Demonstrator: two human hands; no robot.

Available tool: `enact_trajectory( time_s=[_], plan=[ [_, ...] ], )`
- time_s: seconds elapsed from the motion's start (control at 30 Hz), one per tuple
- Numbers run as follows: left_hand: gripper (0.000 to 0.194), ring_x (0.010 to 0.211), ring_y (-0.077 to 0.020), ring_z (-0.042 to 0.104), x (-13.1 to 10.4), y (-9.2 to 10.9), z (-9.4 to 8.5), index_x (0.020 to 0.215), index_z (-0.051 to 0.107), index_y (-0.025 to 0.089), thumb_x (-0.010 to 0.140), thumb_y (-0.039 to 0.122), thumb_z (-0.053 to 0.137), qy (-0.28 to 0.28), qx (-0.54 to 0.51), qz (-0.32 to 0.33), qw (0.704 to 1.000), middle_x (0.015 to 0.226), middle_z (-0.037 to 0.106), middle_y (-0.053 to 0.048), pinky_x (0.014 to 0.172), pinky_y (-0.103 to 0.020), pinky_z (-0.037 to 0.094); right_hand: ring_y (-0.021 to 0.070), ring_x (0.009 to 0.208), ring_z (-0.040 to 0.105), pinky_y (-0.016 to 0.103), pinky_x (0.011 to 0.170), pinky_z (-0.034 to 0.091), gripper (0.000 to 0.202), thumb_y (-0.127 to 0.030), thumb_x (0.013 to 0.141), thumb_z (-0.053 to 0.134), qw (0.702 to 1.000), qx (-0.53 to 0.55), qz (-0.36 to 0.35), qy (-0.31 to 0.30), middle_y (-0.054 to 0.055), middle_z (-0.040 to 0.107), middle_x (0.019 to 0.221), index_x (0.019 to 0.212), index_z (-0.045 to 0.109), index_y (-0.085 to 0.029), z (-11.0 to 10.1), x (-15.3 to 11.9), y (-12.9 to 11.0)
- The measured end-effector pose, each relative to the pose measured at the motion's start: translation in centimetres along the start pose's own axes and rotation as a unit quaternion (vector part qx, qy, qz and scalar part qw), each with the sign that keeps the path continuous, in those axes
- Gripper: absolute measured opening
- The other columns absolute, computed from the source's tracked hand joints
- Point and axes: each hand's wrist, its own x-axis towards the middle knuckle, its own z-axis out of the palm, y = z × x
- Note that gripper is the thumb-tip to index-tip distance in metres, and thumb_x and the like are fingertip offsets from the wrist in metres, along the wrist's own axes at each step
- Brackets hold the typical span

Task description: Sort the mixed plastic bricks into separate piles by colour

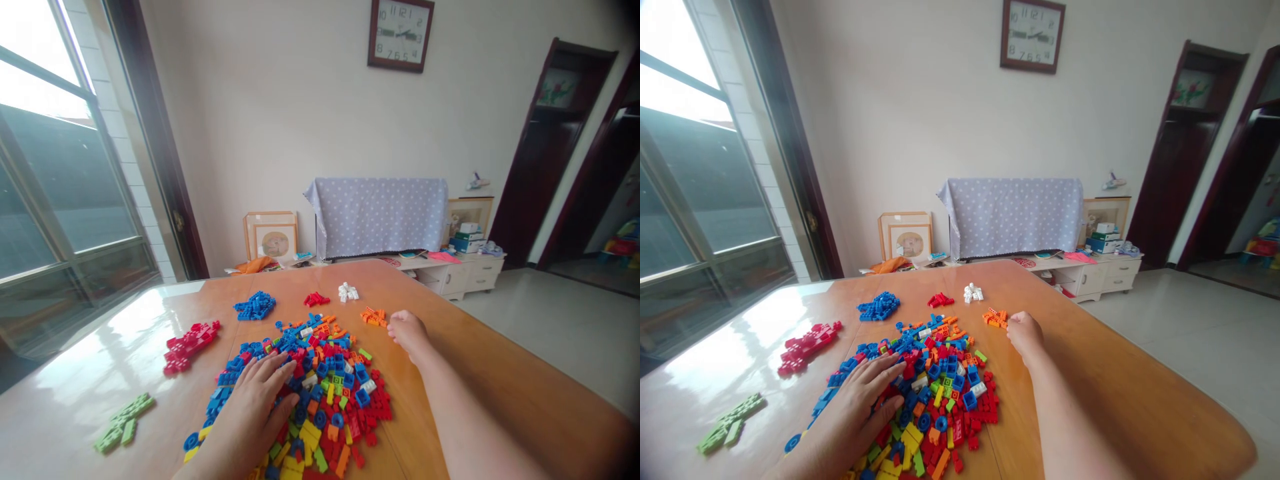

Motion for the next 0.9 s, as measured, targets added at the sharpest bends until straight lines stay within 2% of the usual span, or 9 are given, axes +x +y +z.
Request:
enact_trajectory(
  time_s=[0.17,0.37,0.5,0.7,0.8,0.9],
  plan=[
    [0.046,0.134,-0.0333,0.055,-0.2,0.3,-0.4,0.143,0.057,0.038,0.098,0.046,0.057,-0.010,-0.006,-0.002,1.000,0.147,0.059,-0.005,0.113,-0.060,0.045,0.0168,0.069,0.068,0.023,0.058,0.045,0.025,-0.039,0.085,0.050,0.998,-0.026,-0.052,-0.031,0.005,0.076,0.084,0.094,0.066,-0.022,0.0,-1.1,-0.9],
    [0.046,0.135,-0.0322,0.055,-0.3,0.2,-0.6,0.145,0.055,0.037,0.099,0.044,0.054,-0.027,0.004,-0.011,1.000,0.147,0.060,-0.005,0.117,-0.061,0.039,0.0164,0.073,0.065,0.023,0.063,0.045,0.021,-0.030,0.083,0.054,0.983,-0.038,-0.131,-0.123,0.001,0.074,0.082,0.093,0.071,-0.022,2.5,-2.5,-1.8],
    [0.047,0.134,-0.0330,0.055,-0.3,0.0,-0.7,0.144,0.057,0.034,0.098,0.043,0.057,-0.011,0.017,-0.025,0.999,0.144,0.062,-0.006,0.118,-0.060,0.036,0.0149,0.066,0.060,0.024,0.060,0.042,0.020,-0.026,0.081,0.057,0.968,-0.046,-0.168,-0.181,-0.002,0.068,0.072,0.093,0.073,-0.022,3.8,-3.6,-2.1],
    [0.045,0.133,-0.0311,0.056,-0.3,0.5,-1.4,0.143,0.057,0.033,0.099,0.041,0.054,-0.017,0.014,-0.039,0.999,0.141,0.064,-0.006,0.118,-0.058,0.037,0.0128,0.052,0.049,0.024,0.053,0.034,0.031,-0.028,0.084,0.055,0.955,-0.064,-0.203,-0.209,-0.007,0.054,0.058,0.111,0.071,-0.023,4.5,-4.3,-1.8],
    [0.043,0.132,-0.0303,0.057,-0.3,0.9,-1.8,0.143,0.057,0.032,0.101,0.040,0.052,-0.022,0.003,-0.045,0.999,0.139,0.065,-0.006,0.119,-0.059,0.035,0.0131,0.055,0.052,0.024,0.055,0.036,0.037,-0.028,0.085,0.056,0.946,-0.082,-0.228,-0.217,-0.007,0.055,0.061,0.119,0.069,-0.023,4.8,-4.4,-1.6],
    [0.042,0.131,-0.0301,0.058,-0.2,1.0,-2.0,0.141,0.058,0.030,0.101,0.039,0.051,-0.014,-0.009,-0.054,0.998,0.137,0.067,-0.007,0.120,-0.059,0.034,0.0133,0.057,0.053,0.024,0.056,0.036,0.036,-0.028,0.084,0.057,0.938,-0.098,-0.236,-0.233,-0.006,0.059,0.063,0.118,0.070,-0.024,5.0,-4.4,-1.5]
  ],
)
